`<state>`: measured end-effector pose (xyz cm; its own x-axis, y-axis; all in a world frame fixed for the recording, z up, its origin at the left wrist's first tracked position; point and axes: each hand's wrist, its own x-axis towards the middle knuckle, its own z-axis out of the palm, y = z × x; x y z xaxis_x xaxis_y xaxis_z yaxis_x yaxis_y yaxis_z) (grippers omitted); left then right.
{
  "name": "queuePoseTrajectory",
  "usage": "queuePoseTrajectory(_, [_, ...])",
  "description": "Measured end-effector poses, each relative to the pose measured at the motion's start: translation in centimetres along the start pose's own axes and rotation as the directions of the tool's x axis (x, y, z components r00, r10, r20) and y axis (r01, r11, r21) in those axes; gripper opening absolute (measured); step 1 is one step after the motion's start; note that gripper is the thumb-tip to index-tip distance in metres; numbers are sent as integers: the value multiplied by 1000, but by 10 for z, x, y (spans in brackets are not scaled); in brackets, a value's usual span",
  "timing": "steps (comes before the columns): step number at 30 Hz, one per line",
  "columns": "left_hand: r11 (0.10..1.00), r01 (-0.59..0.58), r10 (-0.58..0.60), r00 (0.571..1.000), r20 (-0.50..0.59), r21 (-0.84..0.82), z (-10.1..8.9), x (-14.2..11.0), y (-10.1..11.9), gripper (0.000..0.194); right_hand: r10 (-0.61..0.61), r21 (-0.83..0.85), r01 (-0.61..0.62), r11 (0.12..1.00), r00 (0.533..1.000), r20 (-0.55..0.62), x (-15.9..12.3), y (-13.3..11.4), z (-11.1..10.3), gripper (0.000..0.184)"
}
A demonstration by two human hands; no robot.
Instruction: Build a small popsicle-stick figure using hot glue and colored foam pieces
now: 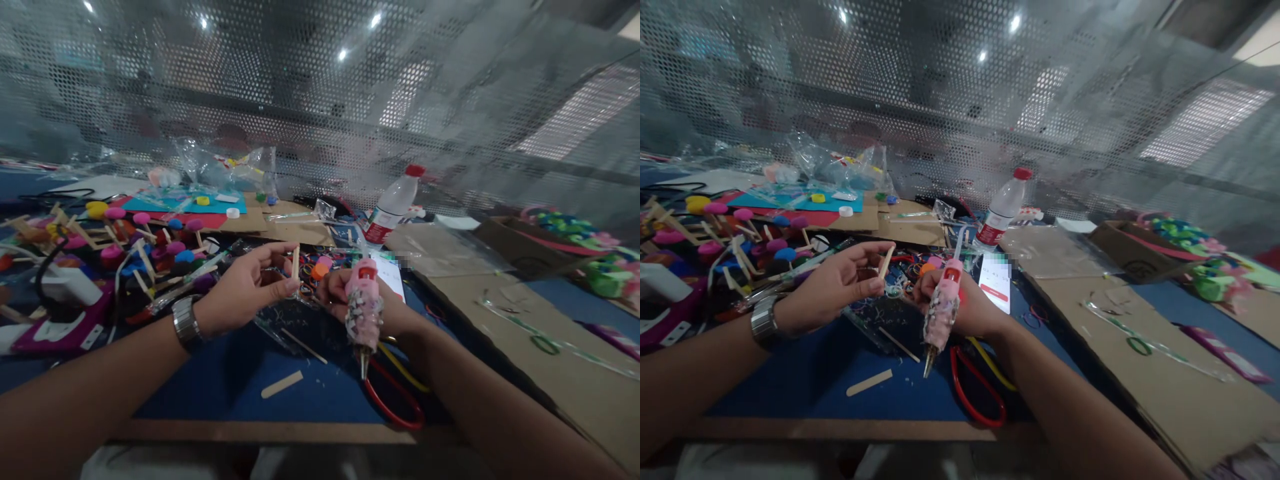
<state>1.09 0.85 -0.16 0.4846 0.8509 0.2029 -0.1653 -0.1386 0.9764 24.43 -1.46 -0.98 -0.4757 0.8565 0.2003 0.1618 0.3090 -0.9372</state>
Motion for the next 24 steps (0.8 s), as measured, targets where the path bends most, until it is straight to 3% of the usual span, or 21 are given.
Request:
queuePoseTrajectory(5, [975, 150, -118, 975, 188, -166, 1, -4, -2, 59, -41, -28, 40, 999, 998, -51, 0, 4, 3, 38])
queuePoseTrajectory(11, [929, 243, -145, 932, 332, -278, 4, -6, -4, 56, -55, -49, 51, 997, 996, -75, -3, 5, 5, 37])
queuePoseTrajectory(16, [919, 238, -125, 932, 339, -314, 6, -6, -3, 51, -176, -58, 172, 983, 982, -68, -1, 7, 4, 36])
queuePoseTrajectory(19, [932, 190, -96, 951, 295, -310, 5, -6, -3, 52, -206, -109, 191, 976, 966, -158, 2, 10, 4, 40])
queuePoseTrajectory(24, [956, 64, 1, 976, 220, -287, 3, -6, -5, 54, -133, -64, 119, 991, 934, -332, 3, 21, 9, 43])
